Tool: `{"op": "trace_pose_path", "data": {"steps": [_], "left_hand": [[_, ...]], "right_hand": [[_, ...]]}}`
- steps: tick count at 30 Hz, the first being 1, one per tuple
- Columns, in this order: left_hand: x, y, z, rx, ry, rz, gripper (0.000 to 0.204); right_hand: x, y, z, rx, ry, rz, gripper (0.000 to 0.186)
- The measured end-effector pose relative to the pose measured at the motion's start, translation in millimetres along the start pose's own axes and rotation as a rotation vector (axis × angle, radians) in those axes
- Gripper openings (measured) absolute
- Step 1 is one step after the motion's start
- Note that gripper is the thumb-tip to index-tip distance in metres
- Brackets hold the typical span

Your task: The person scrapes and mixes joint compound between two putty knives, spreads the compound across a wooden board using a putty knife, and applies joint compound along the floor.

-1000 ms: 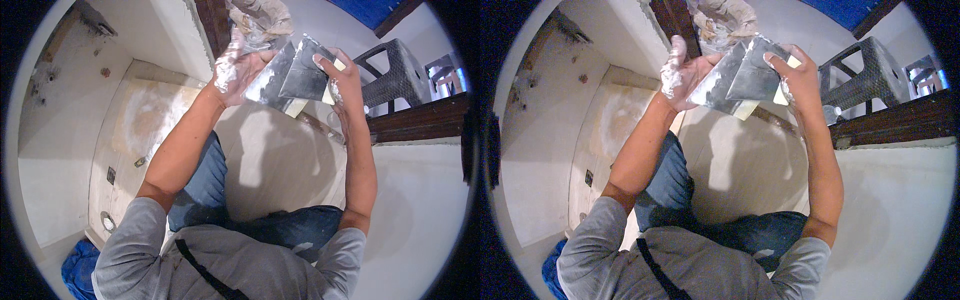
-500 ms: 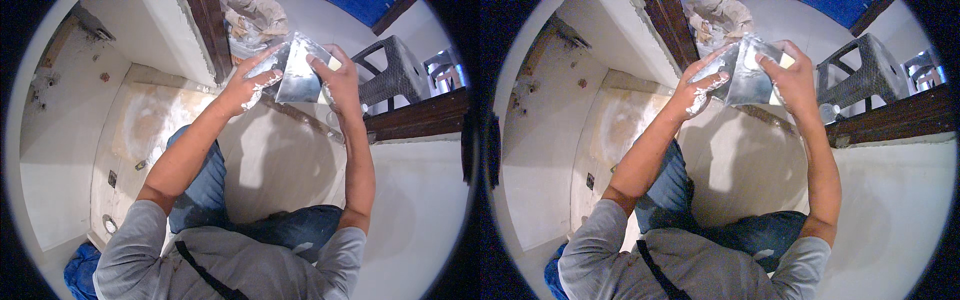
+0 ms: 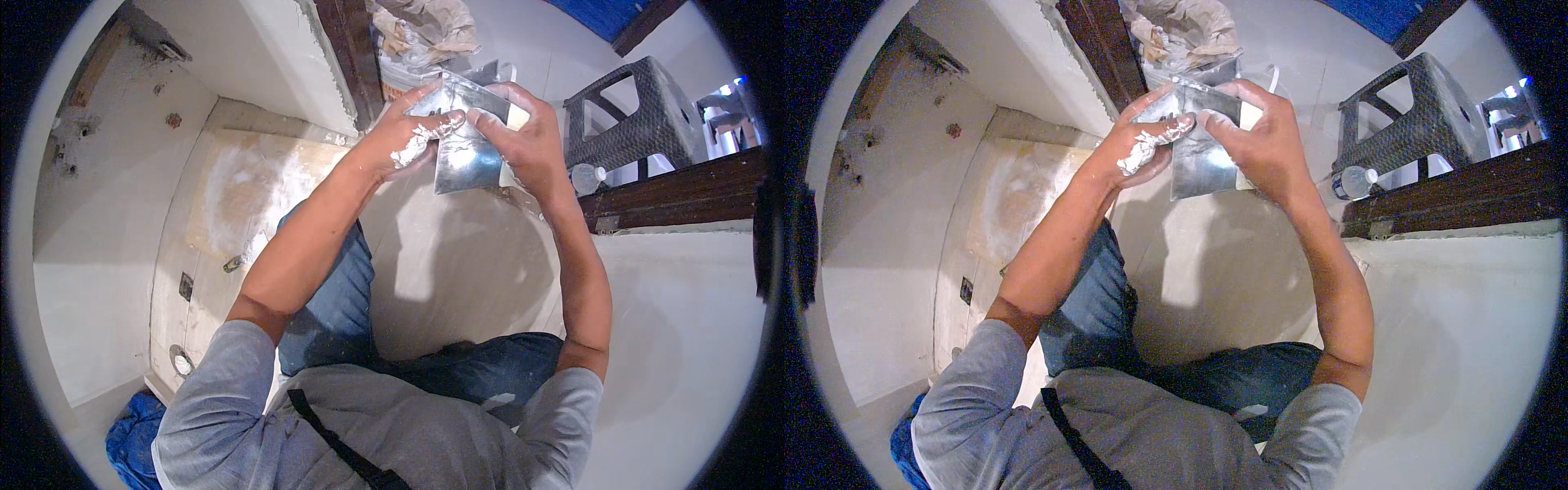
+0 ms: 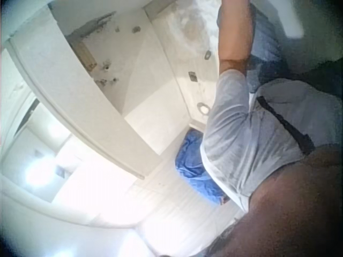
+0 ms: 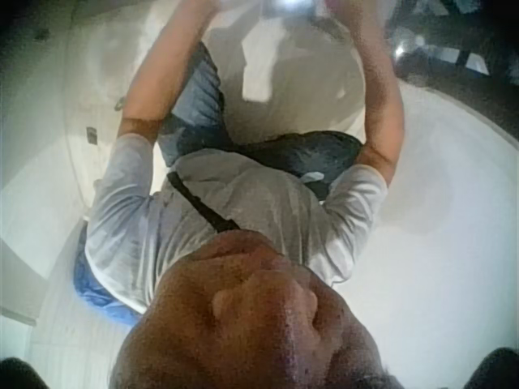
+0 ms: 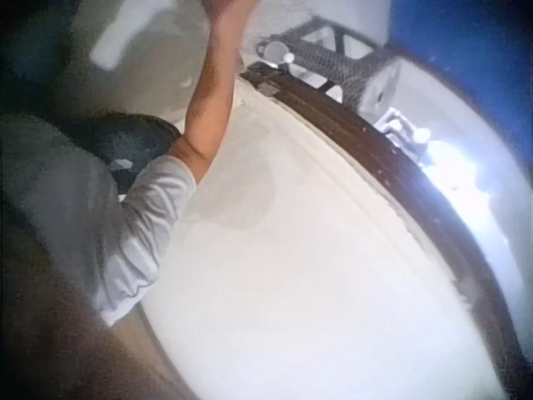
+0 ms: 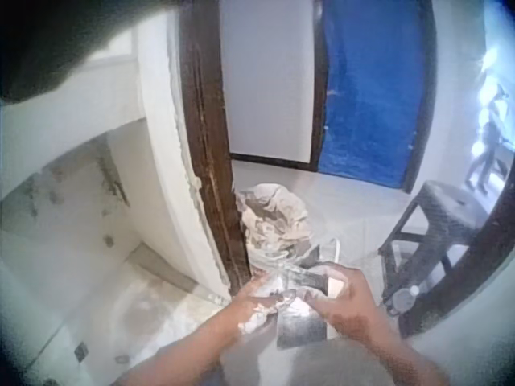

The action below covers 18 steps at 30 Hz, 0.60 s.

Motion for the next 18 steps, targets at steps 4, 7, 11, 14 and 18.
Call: {"op": "trace_pose_path", "data": {"steps": [4, 7, 11, 14, 18], "left_hand": [[2.6, 1.9, -0.6, 0.020, -0.006, -0.023, 0.055], [0.3, -1.9, -7.1, -0.072, 0.061, 0.009, 0.053], [-4.7, -5.1, -15.3, 0.129, -0.043, -0.109, 0.056], [5.9, 2.0, -6.5, 0.019, -0.071, 0.006, 0.065], [10.5, 3.1, -7.6, -0.039, -0.089, 0.036, 0.062]], "right_hand": [[3.3, -9.1, -16.9, 0.019, -0.148, 0.179, 0.036], [6.6, -4.0, -12.5, 0.020, 0.022, 0.175, 0.039], [13.9, -3.0, -6.7, -0.021, -0.057, 0.143, 0.040], [13.8, -3.0, -10.1, 0.004, -0.205, 0.202, 0.039], [3.8, -1.3, 6.3, -0.045, 0.132, -0.048, 0.036]]}}
Point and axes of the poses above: each hand's wrist, its own y-axis away from the middle knuckle, its own z-axis out of the palm, x = y × z, the point moved 2 cm from there along -y, towards the middle knuckle, and after that the axes turned 5 degrees about x, right-handed, at the moved point
